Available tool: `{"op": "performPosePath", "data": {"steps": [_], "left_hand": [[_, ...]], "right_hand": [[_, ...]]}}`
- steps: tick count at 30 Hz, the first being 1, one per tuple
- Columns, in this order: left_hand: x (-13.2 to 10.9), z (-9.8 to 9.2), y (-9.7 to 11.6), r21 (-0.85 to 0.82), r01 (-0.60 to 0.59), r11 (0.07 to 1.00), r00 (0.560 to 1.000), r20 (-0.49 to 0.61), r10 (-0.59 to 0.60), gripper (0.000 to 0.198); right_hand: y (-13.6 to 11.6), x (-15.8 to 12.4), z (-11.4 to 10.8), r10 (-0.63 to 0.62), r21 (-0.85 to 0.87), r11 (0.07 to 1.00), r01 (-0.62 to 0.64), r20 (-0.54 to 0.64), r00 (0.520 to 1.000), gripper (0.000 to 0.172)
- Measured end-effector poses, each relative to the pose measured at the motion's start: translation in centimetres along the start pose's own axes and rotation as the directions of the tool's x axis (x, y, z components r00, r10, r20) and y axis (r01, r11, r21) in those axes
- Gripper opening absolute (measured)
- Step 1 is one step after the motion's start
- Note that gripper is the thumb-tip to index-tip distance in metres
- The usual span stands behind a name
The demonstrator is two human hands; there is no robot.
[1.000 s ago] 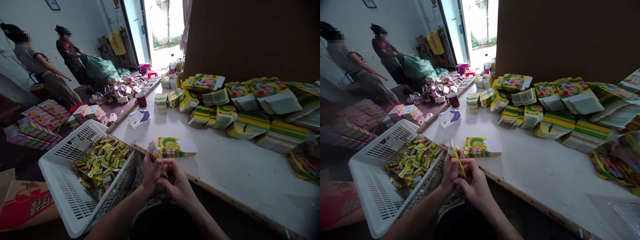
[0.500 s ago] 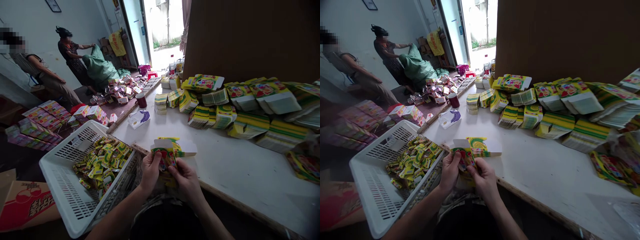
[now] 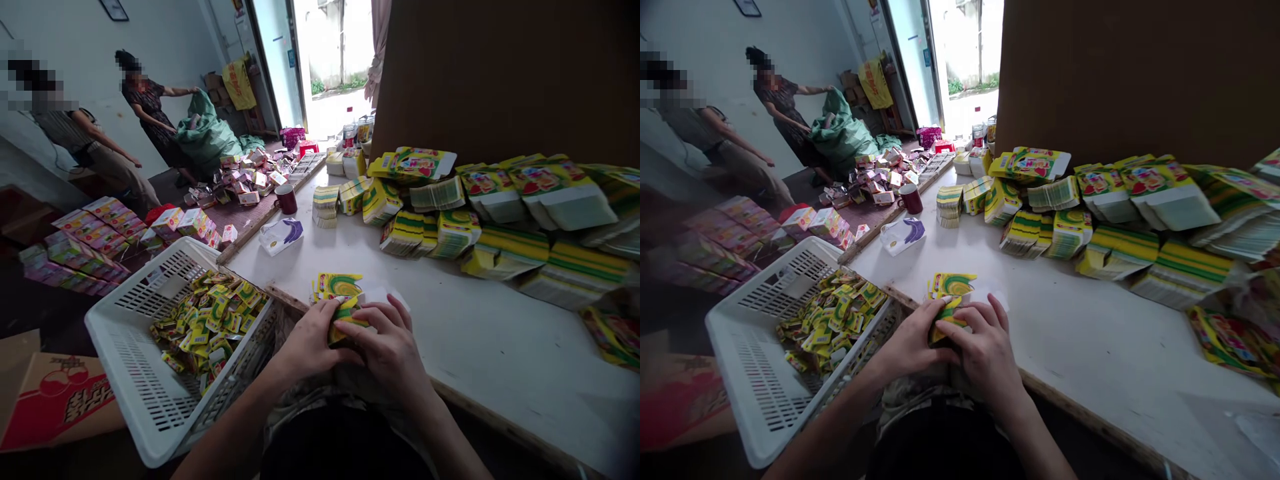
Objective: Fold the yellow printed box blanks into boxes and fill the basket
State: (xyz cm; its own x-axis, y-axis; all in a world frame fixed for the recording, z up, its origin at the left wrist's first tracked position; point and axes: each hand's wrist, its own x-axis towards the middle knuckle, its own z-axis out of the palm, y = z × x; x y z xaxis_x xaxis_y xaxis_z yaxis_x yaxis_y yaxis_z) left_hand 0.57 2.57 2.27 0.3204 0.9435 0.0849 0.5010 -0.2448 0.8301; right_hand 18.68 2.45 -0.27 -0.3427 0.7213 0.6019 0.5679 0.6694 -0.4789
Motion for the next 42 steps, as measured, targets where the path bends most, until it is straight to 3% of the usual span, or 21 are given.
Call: {"op": "performPosePath", "data": {"steps": [2,4,6,8,10,12,15,19,22,26,33,42], "left_hand": [[0.1,0.0,0.0,-0.003,0.045,0.999,0.998,0.043,-0.045,0.073],[0.3,0.0,0.2,-0.005,0.1,0.995,0.995,-0.005,-0.1,0.063],[0.4,-0.1,0.5,0.031,0.167,0.985,0.983,-0.083,-0.164,0.059],[0.5,0.0,0.7,0.09,0.213,0.973,0.968,-0.154,-0.198,0.061],[0.4,0.4,0.8,0.143,0.197,0.97,0.97,-0.17,-0.172,0.063],[0.3,0.9,0.6,0.185,0.152,0.971,0.979,-0.16,-0.123,0.063],[0.1,1.5,0.1,0.235,0.096,0.967,0.986,-0.154,-0.061,0.066],[0.0,1.7,-0.3,0.281,0.066,0.957,0.986,-0.163,-0.02,0.07],[0.0,1.9,-0.2,0.283,0.061,0.957,0.986,-0.167,-0.014,0.071],[0.0,2.1,-0.2,0.268,0.062,0.961,0.985,-0.17,-0.017,0.072],[-0.2,2.4,-0.1,0.218,0.11,0.97,0.987,-0.135,-0.082,0.077],[-0.1,2.5,-0.1,0.171,0.053,0.984,0.992,-0.119,-0.033,0.076]], "right_hand": [[-0.2,0.1,-0.2,-0.049,-0.005,0.999,0.05,0.026,0.998,0.039],[-0.4,0.2,-0.6,-0.037,-0.012,0.999,0.037,-0.012,0.999,0.045],[-0.6,0.5,-1.0,0.066,0.011,0.998,-0.066,-0.144,0.987,0.052],[-0.7,0.8,-1.2,0.213,0.097,0.976,-0.194,-0.272,0.939,0.071],[-0.8,1.0,-1.0,0.35,0.243,0.925,-0.292,-0.247,0.904,0.078],[-0.9,1.0,-0.5,0.466,0.427,0.812,-0.398,-0.066,0.882,0.063],[-1.1,0.5,0.5,0.546,0.668,0.528,-0.525,0.206,0.812,0.048],[-1.3,0.0,1.3,0.581,0.861,0.157,-0.483,0.315,0.75,0.046],[-1.5,0.4,1.1,0.589,0.91,0.007,-0.415,0.331,0.737,0.053],[-1.8,1.0,0.9,0.601,0.916,-0.02,-0.401,0.332,0.727,0.057],[-1.5,0.5,1.6,0.632,0.909,0.012,-0.417,0.317,0.707,0.059],[-1.4,0.4,1.5,0.617,0.905,-0.023,-0.424,0.347,0.706,0.039]]}}
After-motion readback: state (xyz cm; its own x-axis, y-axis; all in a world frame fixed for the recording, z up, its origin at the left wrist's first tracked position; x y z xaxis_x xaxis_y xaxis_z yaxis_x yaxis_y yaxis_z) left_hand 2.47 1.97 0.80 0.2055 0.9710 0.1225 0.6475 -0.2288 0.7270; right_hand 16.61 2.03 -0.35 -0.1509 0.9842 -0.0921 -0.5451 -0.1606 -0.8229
